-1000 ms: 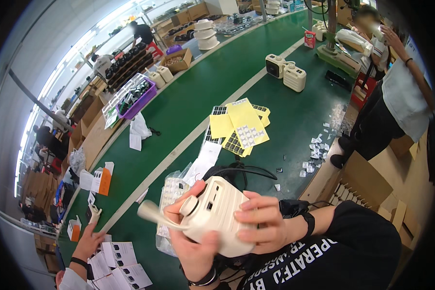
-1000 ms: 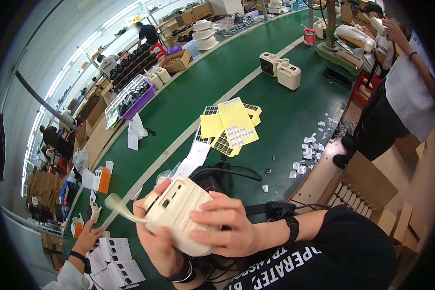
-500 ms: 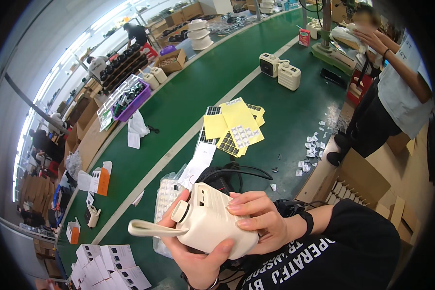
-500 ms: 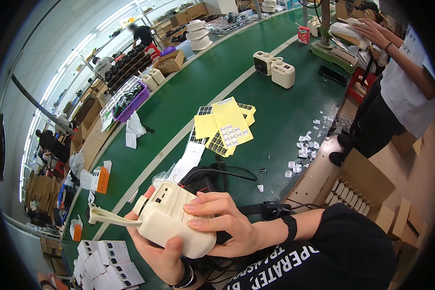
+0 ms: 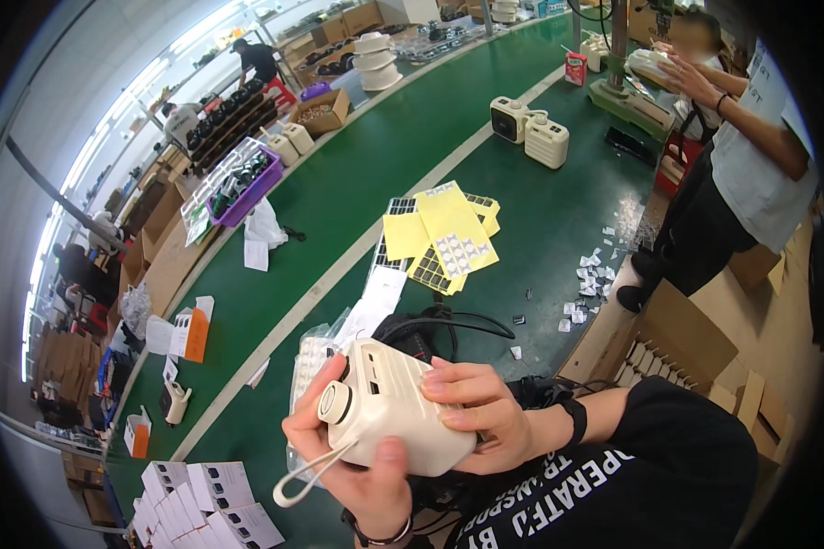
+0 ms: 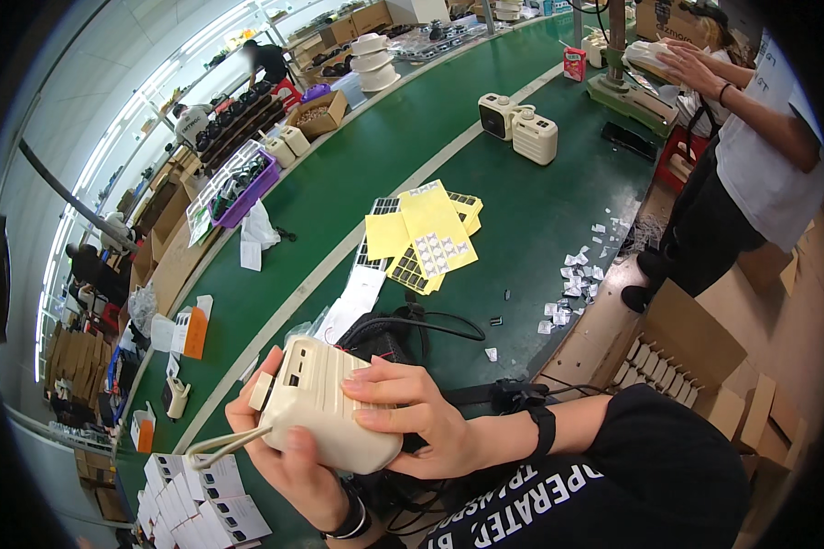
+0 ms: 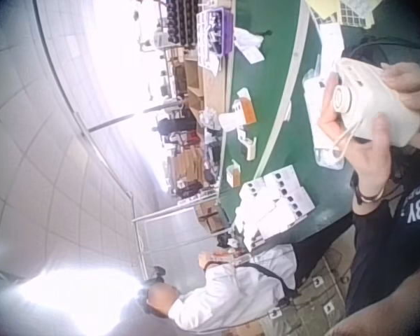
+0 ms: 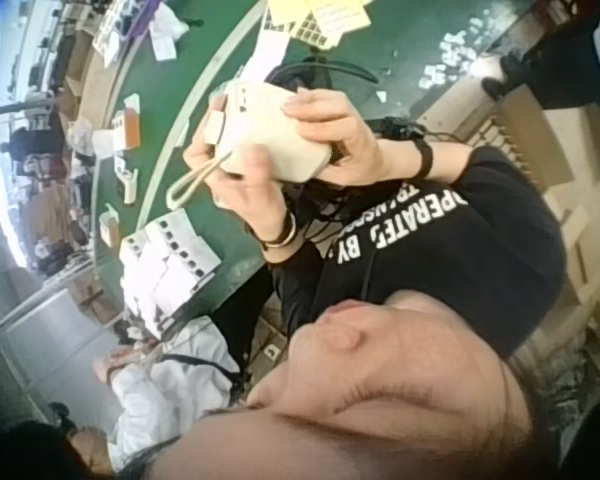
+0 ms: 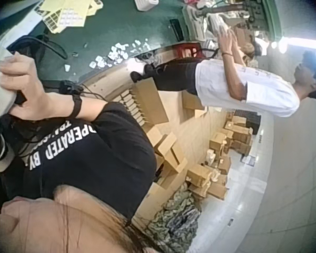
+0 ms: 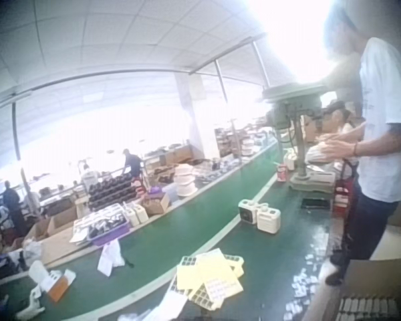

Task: Handling, inspecting, and boxing small electronic devices on a factory production line.

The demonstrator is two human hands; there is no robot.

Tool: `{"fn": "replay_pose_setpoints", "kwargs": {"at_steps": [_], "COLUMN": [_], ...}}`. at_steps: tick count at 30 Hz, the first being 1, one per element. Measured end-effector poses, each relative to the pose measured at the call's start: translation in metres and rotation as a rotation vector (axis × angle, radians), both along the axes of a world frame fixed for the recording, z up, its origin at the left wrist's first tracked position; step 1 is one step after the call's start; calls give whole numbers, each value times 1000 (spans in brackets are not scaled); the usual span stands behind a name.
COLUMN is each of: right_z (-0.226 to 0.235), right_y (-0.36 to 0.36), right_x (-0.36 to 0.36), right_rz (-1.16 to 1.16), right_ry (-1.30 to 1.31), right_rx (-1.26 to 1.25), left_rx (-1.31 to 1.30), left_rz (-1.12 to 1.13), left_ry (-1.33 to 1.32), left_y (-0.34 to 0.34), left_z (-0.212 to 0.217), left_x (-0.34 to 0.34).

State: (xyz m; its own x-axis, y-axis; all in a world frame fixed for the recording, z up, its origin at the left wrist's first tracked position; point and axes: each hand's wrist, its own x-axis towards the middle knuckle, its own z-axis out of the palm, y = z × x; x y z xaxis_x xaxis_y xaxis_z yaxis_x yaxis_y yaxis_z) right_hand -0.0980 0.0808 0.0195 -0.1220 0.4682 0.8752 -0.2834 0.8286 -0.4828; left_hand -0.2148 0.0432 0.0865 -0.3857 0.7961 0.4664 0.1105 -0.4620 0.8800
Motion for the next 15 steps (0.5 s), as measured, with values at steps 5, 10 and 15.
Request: {"fn": "replay_pose_setpoints", "kwargs": {"at_steps": [5, 10, 15], "right_z": [1, 1, 5], "right_y": [0, 3, 8], "right_x": [2, 4, 1], "right_rz": [12, 27, -467], "right_ry": [-14, 17, -124], "right_rx": [-90, -144, 210], "left_rx": [-58, -115, -109], "left_rz": [6, -94, -173], "left_ry": [37, -53, -95], "left_y": [6, 8, 11], "left_z": [-1, -1, -6], "left_x": [-5, -8, -1]}}
